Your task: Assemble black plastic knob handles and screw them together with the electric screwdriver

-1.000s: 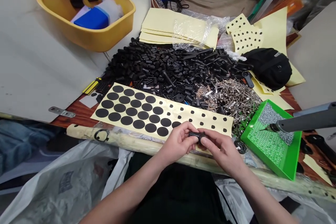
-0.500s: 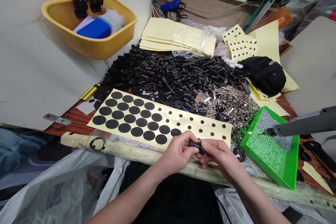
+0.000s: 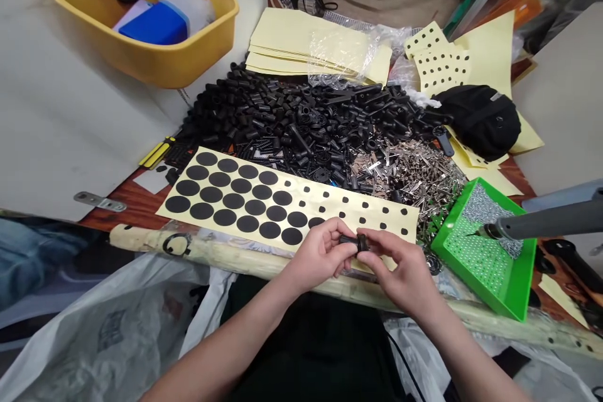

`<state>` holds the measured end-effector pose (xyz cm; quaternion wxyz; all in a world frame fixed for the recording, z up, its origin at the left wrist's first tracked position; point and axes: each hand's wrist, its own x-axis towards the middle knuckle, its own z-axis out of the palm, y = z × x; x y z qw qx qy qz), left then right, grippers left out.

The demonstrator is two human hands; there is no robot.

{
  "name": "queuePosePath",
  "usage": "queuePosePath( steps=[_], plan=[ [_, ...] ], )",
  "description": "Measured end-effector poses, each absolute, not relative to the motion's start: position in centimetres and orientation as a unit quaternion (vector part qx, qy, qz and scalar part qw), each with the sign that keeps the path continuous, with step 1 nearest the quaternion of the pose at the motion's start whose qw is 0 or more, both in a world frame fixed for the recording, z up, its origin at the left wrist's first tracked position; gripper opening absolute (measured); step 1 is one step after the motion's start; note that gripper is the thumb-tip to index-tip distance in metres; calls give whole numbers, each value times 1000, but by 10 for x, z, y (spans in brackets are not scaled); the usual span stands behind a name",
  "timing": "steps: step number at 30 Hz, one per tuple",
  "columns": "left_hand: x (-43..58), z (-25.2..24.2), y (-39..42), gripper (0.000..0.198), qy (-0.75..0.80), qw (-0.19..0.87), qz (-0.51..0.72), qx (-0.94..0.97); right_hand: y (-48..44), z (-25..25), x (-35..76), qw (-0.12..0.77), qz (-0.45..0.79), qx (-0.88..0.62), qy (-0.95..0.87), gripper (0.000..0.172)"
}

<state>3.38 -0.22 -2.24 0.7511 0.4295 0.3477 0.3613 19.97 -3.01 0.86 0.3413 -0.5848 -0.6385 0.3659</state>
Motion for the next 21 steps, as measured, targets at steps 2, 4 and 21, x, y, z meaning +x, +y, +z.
queuePosePath(
  steps=[2,4,21],
  plan=[
    [36,-25,-5,10,357,727,375,451,-27,12,195,314,480,-607,-550,31],
    [37,-26,-7,9,365,700,390,474,-26,13,192,300,546,-607,-494,39],
    [38,-22,-1,12,363,738,399,405,-33,-12,190,371,329,-611,-617,31]
  ],
)
